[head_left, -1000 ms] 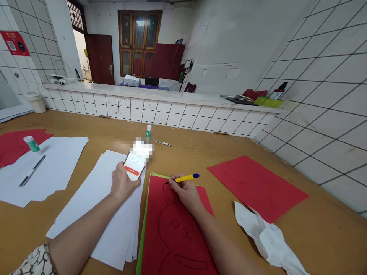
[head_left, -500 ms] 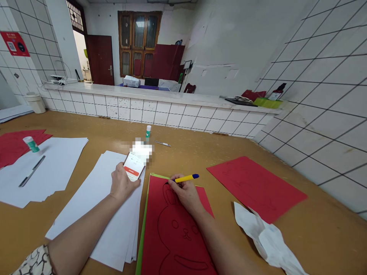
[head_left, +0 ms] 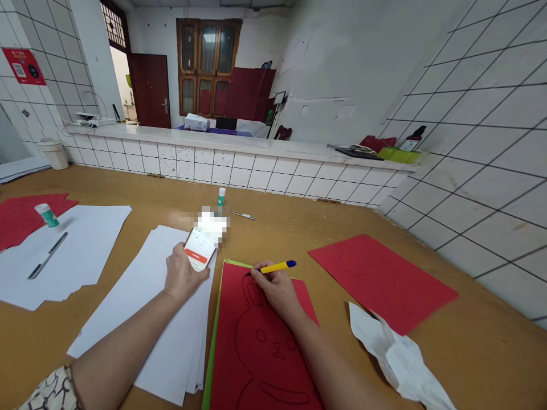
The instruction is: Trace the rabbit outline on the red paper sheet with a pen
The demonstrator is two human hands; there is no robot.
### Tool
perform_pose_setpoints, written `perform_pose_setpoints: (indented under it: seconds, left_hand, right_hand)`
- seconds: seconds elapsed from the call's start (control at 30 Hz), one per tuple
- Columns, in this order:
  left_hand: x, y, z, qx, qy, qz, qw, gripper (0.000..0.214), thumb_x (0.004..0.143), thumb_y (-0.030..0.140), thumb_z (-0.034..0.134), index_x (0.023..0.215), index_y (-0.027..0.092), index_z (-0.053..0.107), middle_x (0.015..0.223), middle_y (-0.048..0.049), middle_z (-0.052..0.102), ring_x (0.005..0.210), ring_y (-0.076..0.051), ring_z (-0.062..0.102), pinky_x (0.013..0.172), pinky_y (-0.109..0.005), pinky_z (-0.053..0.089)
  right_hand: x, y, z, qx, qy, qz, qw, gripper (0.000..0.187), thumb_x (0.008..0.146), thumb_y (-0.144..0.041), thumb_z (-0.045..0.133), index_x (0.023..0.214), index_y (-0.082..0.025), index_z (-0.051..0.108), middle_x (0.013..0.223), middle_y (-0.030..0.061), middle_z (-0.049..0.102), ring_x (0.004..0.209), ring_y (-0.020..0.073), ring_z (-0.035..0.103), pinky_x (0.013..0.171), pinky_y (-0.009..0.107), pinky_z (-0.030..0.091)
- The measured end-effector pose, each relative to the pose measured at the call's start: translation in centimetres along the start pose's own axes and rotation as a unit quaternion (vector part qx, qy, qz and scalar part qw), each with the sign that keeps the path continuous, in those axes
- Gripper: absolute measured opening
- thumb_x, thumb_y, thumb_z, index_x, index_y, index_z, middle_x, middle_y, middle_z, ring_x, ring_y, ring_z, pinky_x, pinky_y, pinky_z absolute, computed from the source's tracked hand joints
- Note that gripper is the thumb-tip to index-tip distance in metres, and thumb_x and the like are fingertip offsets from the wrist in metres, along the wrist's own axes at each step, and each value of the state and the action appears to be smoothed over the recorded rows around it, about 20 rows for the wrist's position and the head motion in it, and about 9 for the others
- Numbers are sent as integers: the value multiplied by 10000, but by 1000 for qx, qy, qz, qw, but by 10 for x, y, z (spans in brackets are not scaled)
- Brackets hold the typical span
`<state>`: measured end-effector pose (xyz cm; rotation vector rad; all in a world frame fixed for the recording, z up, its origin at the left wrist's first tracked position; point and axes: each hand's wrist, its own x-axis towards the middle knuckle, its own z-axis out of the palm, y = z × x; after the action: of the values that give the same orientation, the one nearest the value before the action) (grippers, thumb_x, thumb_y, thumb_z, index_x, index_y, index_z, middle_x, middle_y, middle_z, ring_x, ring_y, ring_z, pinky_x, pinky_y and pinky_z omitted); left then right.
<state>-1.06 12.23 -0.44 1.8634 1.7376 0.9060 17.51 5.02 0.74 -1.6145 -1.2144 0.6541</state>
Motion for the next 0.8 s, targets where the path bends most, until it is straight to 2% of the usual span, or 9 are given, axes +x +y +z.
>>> perform_pose_setpoints:
  seconds: [0.5,0.8]
  left_hand:
    - [0,-1,0,-8,1,4,1000,565,520,243,742,924,200,349,863,-25,542,844,-225,577,694,-321,442]
    - [-1,1,-1,7,3,11,1000,569,528,237,741,938,184,351,882,-40,533,851,-227,560,690,-312,442]
  right_hand:
    - [1,2,-1,-28,-7,-21,999,135,660,-337,500,624,-210,470,479,-58,348,446,98,320,434,231,247]
    - [0,2,-1,-33,-9,-7,999,120,651,-319,504,615,-209,475,469,-65,339,440,96,311,438,230,241]
